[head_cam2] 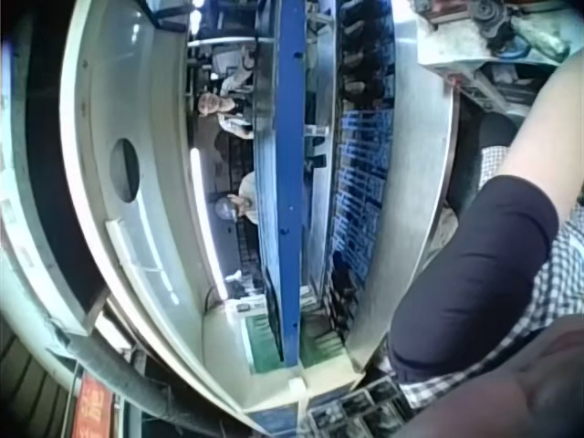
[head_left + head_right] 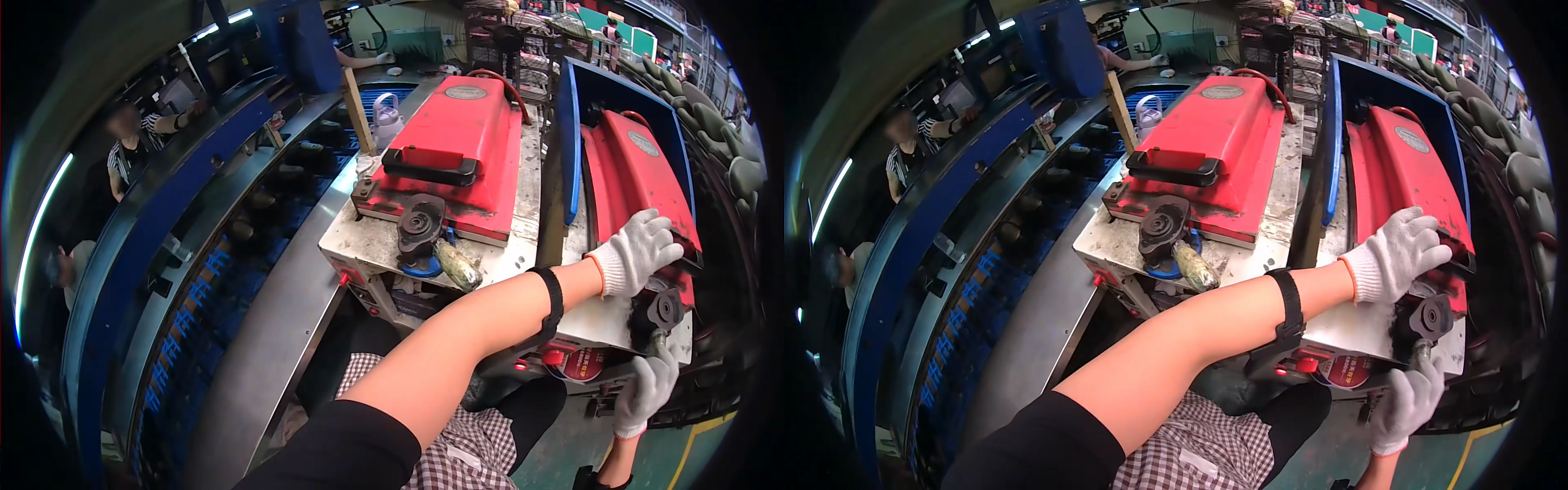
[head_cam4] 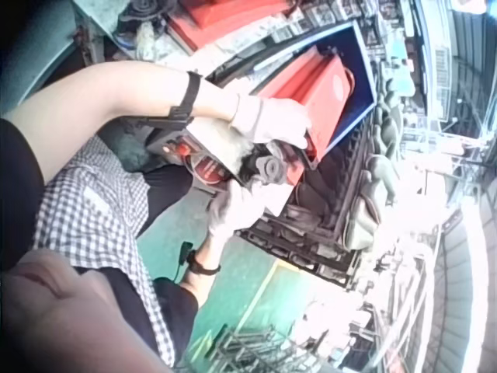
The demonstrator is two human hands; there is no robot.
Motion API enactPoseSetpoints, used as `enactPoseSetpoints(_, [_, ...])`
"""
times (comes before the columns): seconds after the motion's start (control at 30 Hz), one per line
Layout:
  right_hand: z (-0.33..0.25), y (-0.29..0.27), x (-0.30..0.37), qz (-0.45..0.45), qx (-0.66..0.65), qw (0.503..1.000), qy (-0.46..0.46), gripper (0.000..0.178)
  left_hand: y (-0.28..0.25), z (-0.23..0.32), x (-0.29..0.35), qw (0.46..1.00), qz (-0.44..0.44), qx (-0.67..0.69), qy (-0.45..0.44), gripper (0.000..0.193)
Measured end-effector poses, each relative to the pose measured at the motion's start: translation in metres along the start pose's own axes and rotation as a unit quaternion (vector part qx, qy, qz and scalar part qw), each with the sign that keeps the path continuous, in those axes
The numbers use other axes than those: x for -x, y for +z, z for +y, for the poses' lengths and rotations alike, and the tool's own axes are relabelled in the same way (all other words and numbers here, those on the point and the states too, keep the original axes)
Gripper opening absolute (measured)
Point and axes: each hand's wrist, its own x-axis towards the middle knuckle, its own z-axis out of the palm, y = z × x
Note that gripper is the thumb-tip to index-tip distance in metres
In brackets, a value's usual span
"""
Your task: Positioning shoes in pneumatic pressing machines to bond soles and shape components.
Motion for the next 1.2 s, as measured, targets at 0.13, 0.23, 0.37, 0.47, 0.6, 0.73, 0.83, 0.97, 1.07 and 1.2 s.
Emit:
enactPoseSetpoints(0.13, [0.059,0.011,0.034,0.112,0.077,0.989,0.063,0.042,0.007,-0.003,0.003,1.000,0.024,0.009,0.009,0.051])
enactPoseSetpoints(0.23, [0.126,0.030,0.034,0.149,-0.009,0.958,0.246,0.039,0.004,0.001,0.004,0.998,0.058,-0.004,0.014,0.053])
enactPoseSetpoints(0.37, [0.152,0.041,0.026,0.127,-0.052,0.940,0.312,0.040,-0.030,0.019,0.003,0.999,0.026,0.016,-0.027,0.047])
enactPoseSetpoints(0.47, [0.141,0.036,0.000,0.114,-0.023,0.933,0.341,0.038,-0.078,0.025,-0.005,0.994,-0.044,0.095,-0.012,0.047])
enactPoseSetpoints(0.6, [0.119,0.037,-0.050,0.101,-0.014,0.964,0.245,0.038,-0.165,-0.015,0.043,0.998,-0.054,0.008,-0.010,0.038])
enactPoseSetpoints(0.73, [0.098,0.057,-0.099,0.032,-0.038,0.984,0.170,0.035,-0.275,-0.063,0.112,0.977,0.040,-0.127,-0.168,0.020])
enactPoseSetpoints(0.83, [0.087,0.071,-0.121,-0.028,-0.004,0.990,0.141,0.032,-0.336,-0.076,0.150,0.941,-0.080,-0.162,-0.285,0.023])
enactPoseSetpoints(0.97, [0.080,0.074,-0.132,-0.028,0.028,0.991,0.127,0.028,-0.335,-0.087,0.145,0.907,-0.236,-0.155,-0.313,0.042])
enactPoseSetpoints(1.07, [0.079,0.073,-0.135,-0.011,0.025,0.991,0.127,0.028,-0.313,-0.106,0.124,0.859,-0.324,-0.141,-0.370,0.061])
enactPoseSetpoints(1.2, [0.076,0.083,-0.137,0.022,0.015,0.988,0.149,0.027,-0.312,-0.122,0.114,0.835,-0.391,-0.070,-0.381,0.072])
